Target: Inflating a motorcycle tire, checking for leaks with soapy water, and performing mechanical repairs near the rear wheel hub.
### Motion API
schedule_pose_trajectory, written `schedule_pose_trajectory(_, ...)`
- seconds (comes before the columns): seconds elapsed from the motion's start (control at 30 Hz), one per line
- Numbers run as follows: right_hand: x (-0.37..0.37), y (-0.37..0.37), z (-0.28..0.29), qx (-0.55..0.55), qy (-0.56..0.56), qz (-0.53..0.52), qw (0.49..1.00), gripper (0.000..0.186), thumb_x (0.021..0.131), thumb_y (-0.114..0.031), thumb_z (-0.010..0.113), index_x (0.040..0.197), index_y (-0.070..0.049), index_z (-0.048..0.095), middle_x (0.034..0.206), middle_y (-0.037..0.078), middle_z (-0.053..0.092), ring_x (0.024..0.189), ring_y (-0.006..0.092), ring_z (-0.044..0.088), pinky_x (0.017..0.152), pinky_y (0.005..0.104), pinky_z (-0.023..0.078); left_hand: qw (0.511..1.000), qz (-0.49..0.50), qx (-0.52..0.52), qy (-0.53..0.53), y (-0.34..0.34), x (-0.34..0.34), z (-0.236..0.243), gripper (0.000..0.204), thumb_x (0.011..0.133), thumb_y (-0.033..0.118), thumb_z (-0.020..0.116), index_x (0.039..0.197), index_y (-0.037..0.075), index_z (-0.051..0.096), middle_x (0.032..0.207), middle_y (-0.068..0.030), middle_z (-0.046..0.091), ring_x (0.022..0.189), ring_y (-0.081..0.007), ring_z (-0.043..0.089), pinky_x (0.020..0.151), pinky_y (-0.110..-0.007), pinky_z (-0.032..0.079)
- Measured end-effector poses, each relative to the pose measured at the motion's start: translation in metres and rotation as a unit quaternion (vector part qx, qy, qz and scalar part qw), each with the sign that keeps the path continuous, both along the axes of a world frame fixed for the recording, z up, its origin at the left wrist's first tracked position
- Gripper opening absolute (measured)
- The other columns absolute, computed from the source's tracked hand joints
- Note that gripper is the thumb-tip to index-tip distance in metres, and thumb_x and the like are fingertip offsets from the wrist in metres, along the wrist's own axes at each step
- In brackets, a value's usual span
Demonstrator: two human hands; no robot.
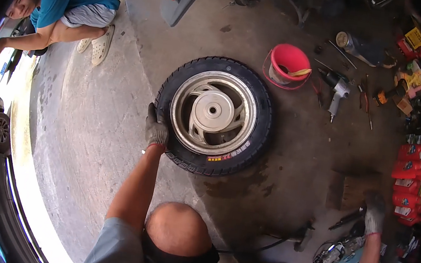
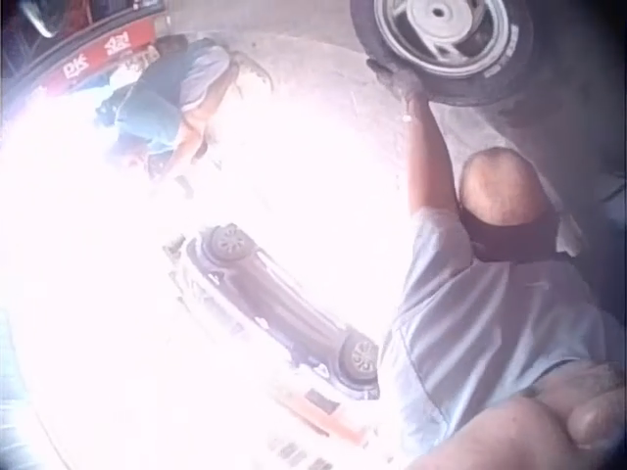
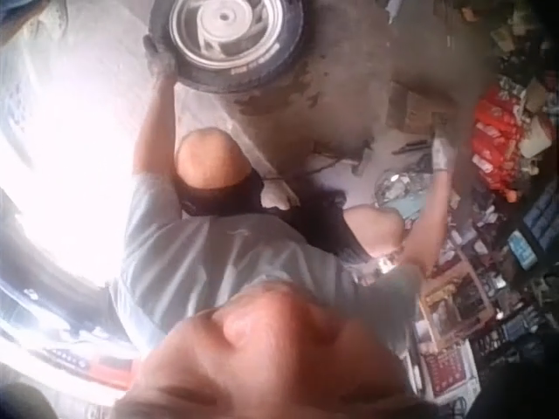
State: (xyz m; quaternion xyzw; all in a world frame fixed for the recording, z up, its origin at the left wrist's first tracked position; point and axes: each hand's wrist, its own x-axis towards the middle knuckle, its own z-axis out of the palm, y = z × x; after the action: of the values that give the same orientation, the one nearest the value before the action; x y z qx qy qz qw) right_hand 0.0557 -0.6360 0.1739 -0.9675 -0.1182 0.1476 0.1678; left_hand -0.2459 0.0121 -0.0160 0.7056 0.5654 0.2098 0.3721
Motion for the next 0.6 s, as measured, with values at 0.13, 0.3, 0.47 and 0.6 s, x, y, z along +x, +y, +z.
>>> schedule_pose_trajectory(0.13, 0.120, 0.245, -0.058, 0.079, -0.120, 0.175, 0.974, 0.035, 0.091, -0.025, 0.053, 0.119, -0.004, 0.055, 0.105, 0.017, 0.065, 0.100, 0.0317, 0.062, 0.085, 0.0359, 0.047, 1.000, -0.002, 0.002, -0.012, 0.005, -0.007, 0.001, 0.056, 0.096, 0.038, 0.047, 0.142, 0.006, 0.038, 0.136, -0.0237, 0.047, 0.126, -0.0376, 0.046, 0.104, -0.042, 0.037)
schedule_pose_trajectory(0.3, 0.185, 0.399, -0.103, -0.062, -0.135, 0.189, 0.971, 0.055, 0.088, -0.046, 0.051, 0.128, -0.009, 0.054, 0.127, 0.020, 0.056, 0.116, 0.0370, 0.054, 0.096, 0.0408, 0.043, 0.999, -0.002, 0.039, -0.011, 0.006, -0.006, -0.003, 0.052, 0.096, 0.036, 0.046, 0.140, 0.009, 0.040, 0.130, -0.0260, 0.049, 0.122, -0.0407, 0.047, 0.101, -0.044, 0.039)
schedule_pose_trajectory(0.47, 0.177, 0.458, -0.111, -0.126, -0.191, 0.265, 0.937, 0.037, 0.083, -0.033, 0.055, 0.106, -0.007, 0.066, 0.112, 0.016, 0.065, 0.107, 0.0336, 0.060, 0.091, 0.0402, 0.047, 0.997, 0.000, 0.064, -0.032, 0.007, -0.007, -0.011, 0.050, 0.096, 0.034, 0.045, 0.138, 0.007, 0.041, 0.127, -0.0264, 0.051, 0.118, -0.0417, 0.050, 0.098, -0.045, 0.041)
schedule_pose_trajectory(0.6, 0.162, 0.503, -0.114, -0.193, -0.110, 0.309, 0.925, 0.031, 0.082, -0.033, 0.055, 0.100, -0.011, 0.069, 0.108, 0.016, 0.066, 0.101, 0.0328, 0.063, 0.085, 0.0402, 0.049, 0.998, 0.005, 0.060, -0.014, 0.008, -0.006, -0.009, 0.050, 0.096, 0.033, 0.046, 0.137, 0.005, 0.042, 0.127, -0.0271, 0.051, 0.118, -0.0418, 0.050, 0.097, -0.044, 0.042)
